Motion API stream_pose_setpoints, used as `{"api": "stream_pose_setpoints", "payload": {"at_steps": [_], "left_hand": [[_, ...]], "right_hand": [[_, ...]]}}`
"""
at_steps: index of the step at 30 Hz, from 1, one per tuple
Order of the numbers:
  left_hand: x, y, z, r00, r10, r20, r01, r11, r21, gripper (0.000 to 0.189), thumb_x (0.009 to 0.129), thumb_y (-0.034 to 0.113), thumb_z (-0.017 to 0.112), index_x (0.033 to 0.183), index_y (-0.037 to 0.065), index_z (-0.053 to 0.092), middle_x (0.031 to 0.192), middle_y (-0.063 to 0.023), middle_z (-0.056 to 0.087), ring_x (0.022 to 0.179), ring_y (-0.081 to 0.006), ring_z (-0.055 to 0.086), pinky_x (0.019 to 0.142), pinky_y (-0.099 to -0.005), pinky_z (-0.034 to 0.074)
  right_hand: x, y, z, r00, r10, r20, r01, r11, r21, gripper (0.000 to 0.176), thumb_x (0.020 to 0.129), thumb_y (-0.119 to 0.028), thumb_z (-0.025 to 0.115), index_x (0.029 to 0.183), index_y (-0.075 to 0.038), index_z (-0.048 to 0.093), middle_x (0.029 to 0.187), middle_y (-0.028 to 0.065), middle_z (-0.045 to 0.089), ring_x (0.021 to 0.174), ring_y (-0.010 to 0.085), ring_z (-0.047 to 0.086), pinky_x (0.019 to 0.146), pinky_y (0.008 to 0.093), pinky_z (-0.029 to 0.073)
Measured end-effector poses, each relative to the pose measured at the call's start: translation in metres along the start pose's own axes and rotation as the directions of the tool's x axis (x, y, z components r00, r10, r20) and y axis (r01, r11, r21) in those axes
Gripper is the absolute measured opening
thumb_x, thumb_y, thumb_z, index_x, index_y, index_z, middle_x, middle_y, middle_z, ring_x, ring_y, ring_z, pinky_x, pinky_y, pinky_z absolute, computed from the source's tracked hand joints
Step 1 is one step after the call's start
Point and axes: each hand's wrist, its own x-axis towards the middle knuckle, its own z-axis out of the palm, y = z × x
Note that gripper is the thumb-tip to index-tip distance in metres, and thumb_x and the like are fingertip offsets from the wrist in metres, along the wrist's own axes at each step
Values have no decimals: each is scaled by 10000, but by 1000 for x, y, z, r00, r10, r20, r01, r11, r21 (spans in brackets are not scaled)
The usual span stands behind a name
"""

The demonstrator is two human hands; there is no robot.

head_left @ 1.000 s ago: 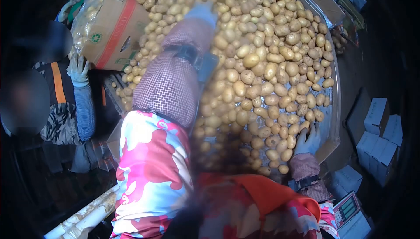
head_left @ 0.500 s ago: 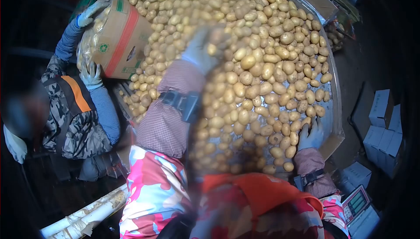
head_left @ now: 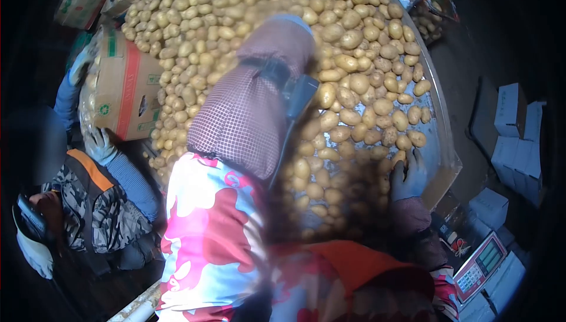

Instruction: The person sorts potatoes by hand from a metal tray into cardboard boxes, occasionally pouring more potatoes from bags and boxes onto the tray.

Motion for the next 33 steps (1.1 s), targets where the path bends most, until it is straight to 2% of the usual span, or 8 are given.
{"api": "stream_pose_setpoints", "payload": {"at_steps": [8, 9, 17, 21, 23, 26, 29, 33], "left_hand": [[-5, 1, 0, 999, 49, 14, -49, 999, 0, 488, 931, 251, 676, 1395, 144, 571, 1274, -123, 655, 1138, -238, 657, 919, -328, 552], [-6, 1, 0, 998, 54, 10, -54, 999, -8, 489, 931, 252, 677, 1395, 141, 570, 1270, -121, 656, 1135, -238, 657, 920, -329, 551], [-44, 4, -6, 987, 78, -138, -125, 920, -373, 502, 931, 259, 685, 1396, 115, 562, 1233, -110, 662, 1109, -235, 659, 927, -334, 548], [-141, 8, 11, 998, 33, 49, 41, 195, -980, 488, 948, 263, 670, 1395, 104, 553, 1176, -93, 658, 1038, -204, 648, 874, -321, 541], [-206, 14, 29, 976, 53, 213, 217, -374, -902, 450, 983, 264, 635, 1391, 100, 542, 1090, -68, 644, 916, -145, 624, 765, -290, 529], [-288, 17, 83, 975, 95, 203, 199, -785, -587, 378, 1037, 252, 575, 1382, 105, 528, 1042, -73, 623, 766, -100, 560, 589, -224, 465], [-352, 16, 132, 952, 298, 67, 305, -937, -171, 378, 1062, 261, 544, 1410, 115, 509, 1069, -86, 623, 764, -100, 558, 557, -192, 437], [-414, 8, 151, 969, 174, 178, 199, -971, -135, 317, 1039, 301, 586, 1313, 141, 564, 898, -47, 598, 640, -137, 504, 544, -260, 453]], "right_hand": [[-5, -8, -10, 943, -287, -168, 265, 954, -140, 379, 1004, -167, 612, 1331, 23, 581, 1345, 298, 569, 1187, 472, 585, 1005, 539, 476], [-8, -2, 10, 971, -49, -233, 69, 995, 76, 362, 1006, -156, 621, 1323, 14, 581, 1329, 289, 574, 1188, 470, 579, 1010, 545, 473], [-12, 35, 34, 980, -106, -166, 111, 994, 21, 366, 965, -179, 643, 1285, -2, 629, 1330, 286, 597, 1221, 446, 580, 1042, 519, 470], [-10, 36, 38, 978, -103, -183, 95, 994, -52, 384, 945, -213, 629, 1268, -6, 652, 1359, 262, 599, 1236, 416, 581, 1062, 493, 458], [-7, 9, 16, 996, 10, -94, -16, 998, -64, 393, 956, -240, 617, 1273, -11, 651, 1354, 237, 611, 1236, 399, 588, 1069, 484, 451], [-10, 10, 25, 993, 7, -119, -25, 989, -146, 405, 969, -269, 595, 1278, -14, 654, 1349, 219, 621, 1244, 386, 585, 1084, 474, 434], [-11, 9, 21, 994, -5, -105, -9, 990, -139, 415, 973, -291, 585, 1278, -20, 661, 1353, 221, 617, 1265, 381, 567, 1095, 473, 420], [-4, 23, 32, 975, -100, -198, 38, 956, -291, 434, 977, -330, 575, 1278, -32, 669, 1366, 222, 607, 1290, 383, 541, 1107, 478, 404]]}}
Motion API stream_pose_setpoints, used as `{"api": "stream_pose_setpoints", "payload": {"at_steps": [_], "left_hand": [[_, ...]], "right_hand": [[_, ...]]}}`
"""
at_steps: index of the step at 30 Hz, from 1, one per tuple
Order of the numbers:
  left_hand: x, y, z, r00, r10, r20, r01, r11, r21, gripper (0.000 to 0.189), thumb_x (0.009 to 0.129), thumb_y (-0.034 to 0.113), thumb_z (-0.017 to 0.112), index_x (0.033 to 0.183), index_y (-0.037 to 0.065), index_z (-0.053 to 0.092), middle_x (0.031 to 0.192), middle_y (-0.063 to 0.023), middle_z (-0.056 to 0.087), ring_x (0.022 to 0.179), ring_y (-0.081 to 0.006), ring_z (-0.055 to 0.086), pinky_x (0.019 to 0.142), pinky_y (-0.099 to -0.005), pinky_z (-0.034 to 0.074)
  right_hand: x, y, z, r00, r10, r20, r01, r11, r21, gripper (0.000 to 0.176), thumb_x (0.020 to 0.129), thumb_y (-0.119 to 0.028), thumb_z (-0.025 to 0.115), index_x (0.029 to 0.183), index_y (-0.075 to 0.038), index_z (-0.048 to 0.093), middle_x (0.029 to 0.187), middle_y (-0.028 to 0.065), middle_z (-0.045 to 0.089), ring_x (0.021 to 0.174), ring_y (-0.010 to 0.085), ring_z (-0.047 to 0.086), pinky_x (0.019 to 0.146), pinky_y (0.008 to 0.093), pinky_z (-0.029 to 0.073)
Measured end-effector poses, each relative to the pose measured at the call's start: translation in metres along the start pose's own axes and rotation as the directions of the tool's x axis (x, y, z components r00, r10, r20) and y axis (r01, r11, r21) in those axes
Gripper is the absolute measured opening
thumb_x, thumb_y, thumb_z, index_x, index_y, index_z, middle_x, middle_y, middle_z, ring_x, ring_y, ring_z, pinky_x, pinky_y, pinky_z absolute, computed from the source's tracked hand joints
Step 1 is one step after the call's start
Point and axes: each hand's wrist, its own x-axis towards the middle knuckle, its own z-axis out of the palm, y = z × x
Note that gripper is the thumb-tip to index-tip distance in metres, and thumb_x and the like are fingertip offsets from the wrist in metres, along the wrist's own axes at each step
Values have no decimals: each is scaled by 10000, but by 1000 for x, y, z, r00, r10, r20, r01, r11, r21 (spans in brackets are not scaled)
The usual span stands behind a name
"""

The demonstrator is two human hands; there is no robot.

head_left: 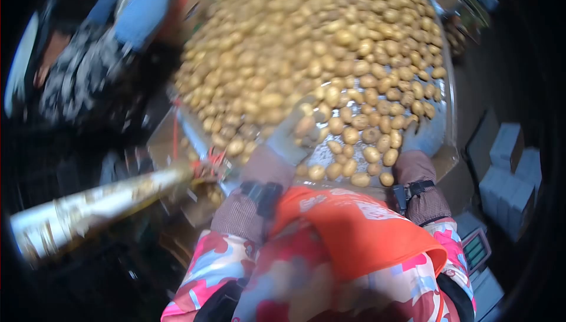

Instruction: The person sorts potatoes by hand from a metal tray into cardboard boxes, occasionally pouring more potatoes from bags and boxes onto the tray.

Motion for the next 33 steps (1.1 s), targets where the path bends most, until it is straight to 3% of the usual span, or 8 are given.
{"api": "stream_pose_setpoints", "payload": {"at_steps": [9, 12, 15, 17, 21, 25, 28, 33], "left_hand": [[-97, 10, -62, 907, 146, -394, -161, 987, -5, 458, 956, 344, 722, 1337, 116, 610, 1009, -36, 667, 824, -161, 642, 692, -296, 523], [-164, -9, -133, 834, 469, -291, -362, 862, 355, 379, 923, 259, 748, 1247, 98, 636, 932, -66, 655, 766, -170, 636, 580, -253, 506], [-257, 18, -130, 800, 439, -410, -528, 839, -134, 232, 917, 160, 700, 1124, 73, 642, 907, -84, 643, 713, -169, 617, 510, -278, 506], [-330, 67, -193, 839, 541, -61, -512, 747, -424, 198, 1031, 171, 514, 1158, 107, 651, 990, -71, 653, 850, -221, 660, 687, -363, 569], [-432, 184, -200, 189, 812, -552, -904, 363, 225, 257, 1038, 232, 500, 1198, 86, 639, 1009, -82, 672, 858, -218, 674, 698, -351, 572], [-459, 257, -173, -97, 825, -557, -819, 252, 516, 330, 1044, 292, 487, 1238, 66, 627, 1027, -94, 692, 865, -215, 687, 709, -338, 574], [-429, 249, -163, 21, 848, -529, -726, 377, 575, 388, 1049, 338, 477, 1268, 50, 618, 1041, -102, 706, 871, -213, 698, 718, -329, 576], [-328, 108, -141, 802, 404, -440, -128, 836, 534, 490, 1058, 414, 461, 1318, 24, 603, 1065, -116, 730, 880, -209, 715, 732, -313, 579]], "right_hand": [[20, 54, 56, 931, -300, -207, 203, 898, -391, 505, 979, -374, 529, 1365, -57, 600, 1467, 230, 535, 1382, 375, 489, 1127, 472, 403], [34, 63, 61, 927, -337, -166, 256, 890, -376, 504, 992, -350, 534, 1389, -44, 583, 1488, 227, 518, 1386, 381, 483, 1147, 456, 392], [42, 64, 55, 921, -377, -96, 330, 888, -319, 504, 1006, -326, 538, 1414, -31, 565, 1510, 225, 501, 1390, 387, 477, 1167, 440, 382], [40, 49, 45, 905, -423, -39, 411, 896, -168, 505, 1015, -310, 541, 1430, -22, 553, 1524, 223, 489, 1393, 391, 473, 1180, 430, 375], [-46, -99, -59, 891, -452, 48, 295, 655, 696, 451, 1021, -234, 548, 1402, 7, 569, 1484, 242, 519, 1390, 406, 473, 1184, 443, 365], [-72, -131, -60, 551, -834, -5, 634, 415, 653, 418, 1024, -82, 545, 1436, -9, 547, 1488, 193, 526, 1430, 349, 450, 1202, 443, 329], [-85, -118, -50, 476, -879, 11, 676, 374, 635, 386, 1018, -58, 520, 1394, 8, 575, 1454, 214, 551, 1391, 366, 488, 1176, 455, 369], [-115, -111, -69, 349, -931, -109, 810, 241, 535, 451, 900, -201, 628, 1301, 5, 608, 1374, 272, 559, 1272, 475, 519, 1099, 554, 409]]}}
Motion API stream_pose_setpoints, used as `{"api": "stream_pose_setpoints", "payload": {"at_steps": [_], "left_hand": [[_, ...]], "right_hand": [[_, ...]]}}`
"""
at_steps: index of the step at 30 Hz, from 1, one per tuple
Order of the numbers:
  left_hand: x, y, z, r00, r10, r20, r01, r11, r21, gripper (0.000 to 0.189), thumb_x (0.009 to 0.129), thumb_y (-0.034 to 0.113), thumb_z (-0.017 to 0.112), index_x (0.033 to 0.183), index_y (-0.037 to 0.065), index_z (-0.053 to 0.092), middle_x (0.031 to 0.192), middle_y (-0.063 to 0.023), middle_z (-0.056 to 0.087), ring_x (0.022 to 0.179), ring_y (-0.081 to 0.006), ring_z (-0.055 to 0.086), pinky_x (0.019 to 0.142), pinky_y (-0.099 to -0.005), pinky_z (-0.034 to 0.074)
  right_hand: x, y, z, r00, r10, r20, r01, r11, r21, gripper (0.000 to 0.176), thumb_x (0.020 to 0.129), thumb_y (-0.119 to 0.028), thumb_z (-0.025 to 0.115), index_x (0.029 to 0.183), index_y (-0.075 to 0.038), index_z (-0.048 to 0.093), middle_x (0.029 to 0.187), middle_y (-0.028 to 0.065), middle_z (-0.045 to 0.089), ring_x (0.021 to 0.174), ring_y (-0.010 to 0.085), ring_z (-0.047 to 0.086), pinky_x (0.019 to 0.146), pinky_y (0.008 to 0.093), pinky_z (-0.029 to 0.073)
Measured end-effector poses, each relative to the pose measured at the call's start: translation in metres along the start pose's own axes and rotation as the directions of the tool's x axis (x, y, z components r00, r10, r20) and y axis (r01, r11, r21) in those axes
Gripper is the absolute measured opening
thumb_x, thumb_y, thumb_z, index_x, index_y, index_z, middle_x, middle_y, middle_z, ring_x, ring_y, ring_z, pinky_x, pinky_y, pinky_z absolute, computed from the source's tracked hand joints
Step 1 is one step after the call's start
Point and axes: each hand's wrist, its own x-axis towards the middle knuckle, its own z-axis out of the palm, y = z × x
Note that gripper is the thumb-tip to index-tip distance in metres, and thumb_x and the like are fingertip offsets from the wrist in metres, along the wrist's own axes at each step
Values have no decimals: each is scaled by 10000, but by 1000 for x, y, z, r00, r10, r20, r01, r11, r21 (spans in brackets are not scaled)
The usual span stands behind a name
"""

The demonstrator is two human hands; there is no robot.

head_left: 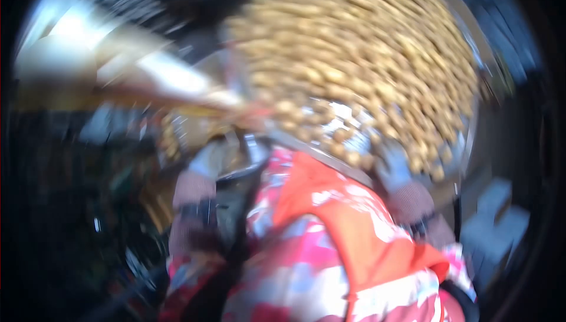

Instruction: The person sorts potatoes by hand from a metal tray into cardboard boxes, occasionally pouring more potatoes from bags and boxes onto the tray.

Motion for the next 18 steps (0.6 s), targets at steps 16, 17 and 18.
{"api": "stream_pose_setpoints", "payload": {"at_steps": [16, 17, 18], "left_hand": [[112, -88, 216, 965, -264, 0, 232, 848, 476, 564, 1074, 466, 407, 1390, 24, 557, 1186, -178, 707, 682, -166, 643, 534, -256, 516], [111, -88, 215, 966, -259, -14, 234, 847, 477, 573, 1072, 476, 402, 1390, 25, 559, 1184, -176, 707, 679, -172, 639, 529, -260, 509], [110, -88, 215, 966, -256, -28, 238, 846, 476, 583, 1071, 485, 397, 1390, 25, 560, 1182, -175, 708, 676, -177, 634, 525, -264, 503]], "right_hand": [[-65, -2, -16, 848, 529, 28, -528, 849, -26, 572, 804, -285, 739, 1331, -102, 613, 1363, 178, 546, 1280, 408, 506, 1082, 553, 388], [-81, 1, -19, 845, 534, 18, -531, 843, -86, 549, 805, -279, 738, 1310, -94, 625, 1361, 171, 551, 1273, 404, 512, 1081, 552, 387], [-91, 5, -22, 843, 538, 12, -530, 835, -146, 527, 806, -272, 738, 1289, -86, 637, 1360, 165, 557, 1266, 400, 517, 1080, 550, 385]]}}
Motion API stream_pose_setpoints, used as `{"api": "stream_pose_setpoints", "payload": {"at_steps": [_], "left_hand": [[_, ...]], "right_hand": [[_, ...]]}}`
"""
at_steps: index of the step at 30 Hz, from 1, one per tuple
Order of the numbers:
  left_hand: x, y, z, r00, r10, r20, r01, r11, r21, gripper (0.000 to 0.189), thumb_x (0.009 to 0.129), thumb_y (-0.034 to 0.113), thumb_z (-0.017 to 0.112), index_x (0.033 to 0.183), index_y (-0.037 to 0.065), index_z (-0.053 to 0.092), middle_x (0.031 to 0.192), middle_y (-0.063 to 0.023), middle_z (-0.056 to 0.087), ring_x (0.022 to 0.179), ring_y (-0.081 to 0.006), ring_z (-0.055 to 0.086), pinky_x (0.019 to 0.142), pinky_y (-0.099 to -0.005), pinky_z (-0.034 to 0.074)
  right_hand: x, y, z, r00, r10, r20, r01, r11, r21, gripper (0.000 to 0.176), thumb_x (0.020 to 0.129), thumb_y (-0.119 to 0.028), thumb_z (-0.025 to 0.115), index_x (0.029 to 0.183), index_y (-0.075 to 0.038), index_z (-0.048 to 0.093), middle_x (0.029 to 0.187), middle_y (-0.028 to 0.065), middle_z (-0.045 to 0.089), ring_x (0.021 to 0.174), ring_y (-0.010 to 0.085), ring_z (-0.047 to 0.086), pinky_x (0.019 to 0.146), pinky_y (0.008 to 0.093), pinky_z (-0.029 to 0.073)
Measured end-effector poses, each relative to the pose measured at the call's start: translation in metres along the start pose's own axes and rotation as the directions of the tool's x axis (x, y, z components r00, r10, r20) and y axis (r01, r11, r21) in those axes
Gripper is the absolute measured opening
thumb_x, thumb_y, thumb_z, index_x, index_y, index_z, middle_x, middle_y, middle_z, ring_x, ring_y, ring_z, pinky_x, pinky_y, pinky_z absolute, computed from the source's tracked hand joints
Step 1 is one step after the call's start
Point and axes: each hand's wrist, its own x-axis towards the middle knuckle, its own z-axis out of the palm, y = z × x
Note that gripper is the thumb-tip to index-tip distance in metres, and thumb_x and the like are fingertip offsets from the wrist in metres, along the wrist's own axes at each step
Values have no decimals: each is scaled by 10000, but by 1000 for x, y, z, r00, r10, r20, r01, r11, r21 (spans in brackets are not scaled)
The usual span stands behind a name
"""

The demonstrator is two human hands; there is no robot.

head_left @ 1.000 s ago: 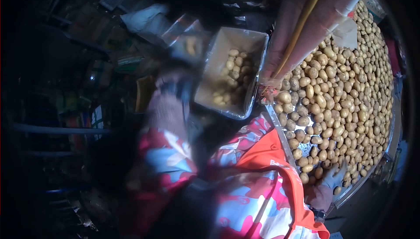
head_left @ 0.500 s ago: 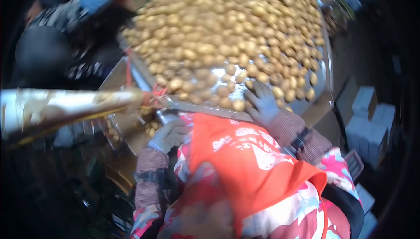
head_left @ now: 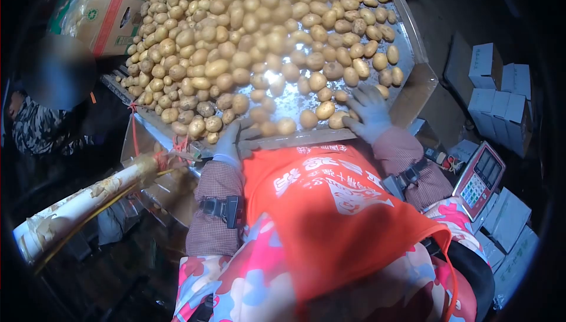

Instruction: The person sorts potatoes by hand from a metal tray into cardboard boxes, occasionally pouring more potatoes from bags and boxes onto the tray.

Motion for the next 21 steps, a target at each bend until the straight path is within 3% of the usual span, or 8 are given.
{"api": "stream_pose_setpoints", "payload": {"at_steps": [2, 5, 9, 13, 16, 18, 19, 21], "left_hand": [[2, -3, -1, 1000, 12, -14, -13, 1000, -23, 581, 1060, 484, 408, 1380, 27, 573, 1169, -173, 715, 685, -190, 640, 532, -273, 497], [9, -9, -1, 1000, 24, -10, -24, 997, -72, 562, 1041, 469, 439, 1358, 31, 595, 1146, -165, 728, 710, -205, 664, 552, -286, 492], [4, 0, 3, 997, -26, -68, 25, 1000, -10, 560, 1035, 475, 426, 1347, 45, 605, 1141, -138, 739, 727, -209, 675, 542, -291, 469], [-2, 3, 8, 993, -43, -112, 47, 998, 36, 550, 1036, 473, 401, 1345, 72, 616, 1143, -113, 745, 744, -223, 687, 550, -309, 470], [1, -1, 2, 998, -39, -52, 40, 999, 7, 570, 1037, 511, 408, 1369, 88, 597, 1188, -122, 730, 857, -259, 695, 642, -364, 499], [15, -7, -6, 998, -44, 46, 47, 996, -75, 588, 1031, 539, 431, 1385, 95, 583, 1266, -140, 700, 981, -286, 692, 739, -398, 533], [11, -7, 0, 996, -32, 86, 51, 973, -225, 590, 1027, 529, 459, 1403, 85, 558, 1296, -150, 675, 1032, -290, 684, 796, -399, 548], [-17, 14, 44, 985, -4, 174, 93, 857, -507, 610, 1020, 507, 516, 1438, 63, 506, 1357, -170, 624, 1135, -299, 666, 910, -400, 577]], "right_hand": [[5, 20, 7, 991, 119, -64, -116, 992, 59, 473, 800, -275, 747, 1229, -91, 667, 1351, 150, 569, 1266, 396, 514, 1072, 548, 385], [66, 10, -15, 932, 66, -357, -109, 989, -101, 363, 796, -262, 753, 1124, -113, 710, 1337, 136, 585, 1254, 402, 510, 1054, 549, 382], [185, 4, 16, 961, 92, -260, -152, 964, -219, 377, 768, -312, 756, 1113, -161, 736, 1399, 132, 542, 1327, 386, 450, 1085, 559, 343], [231, 3, 61, 972, 174, -160, -228, 872, -434, 424, 735, -375, 766, 1111, -178, 750, 1428, 119, 513, 1363, 357, 413, 1118, 569, 299], [232, 5, 44, 982, 134, -134, -175, 913, -370, 442, 718, -365, 764, 1116, -173, 752, 1400, 136, 524, 1370, 348, 404, 1134, 579, 262], [216, -3, 35, 941, 88, -327, -170, 957, -233, 448, 693, -353, 768, 1093, -151, 750, 1324, 155, 568, 1296, 358, 466, 1096, 560, 320], [203, -10, 29, 906, 76, -417, -159, 973, -168, 451, 680, -347, 770, 1081, -139, 748, 1287, 165, 590, 1259, 363, 497, 1077, 551, 349], [178, -40, 22, 969, 36, -242, -33, 999, 15, 407, 678, -355, 786, 985, -101, 706, 1079, 167, 618, 1035, 385, 572, 894, 521, 439]]}}
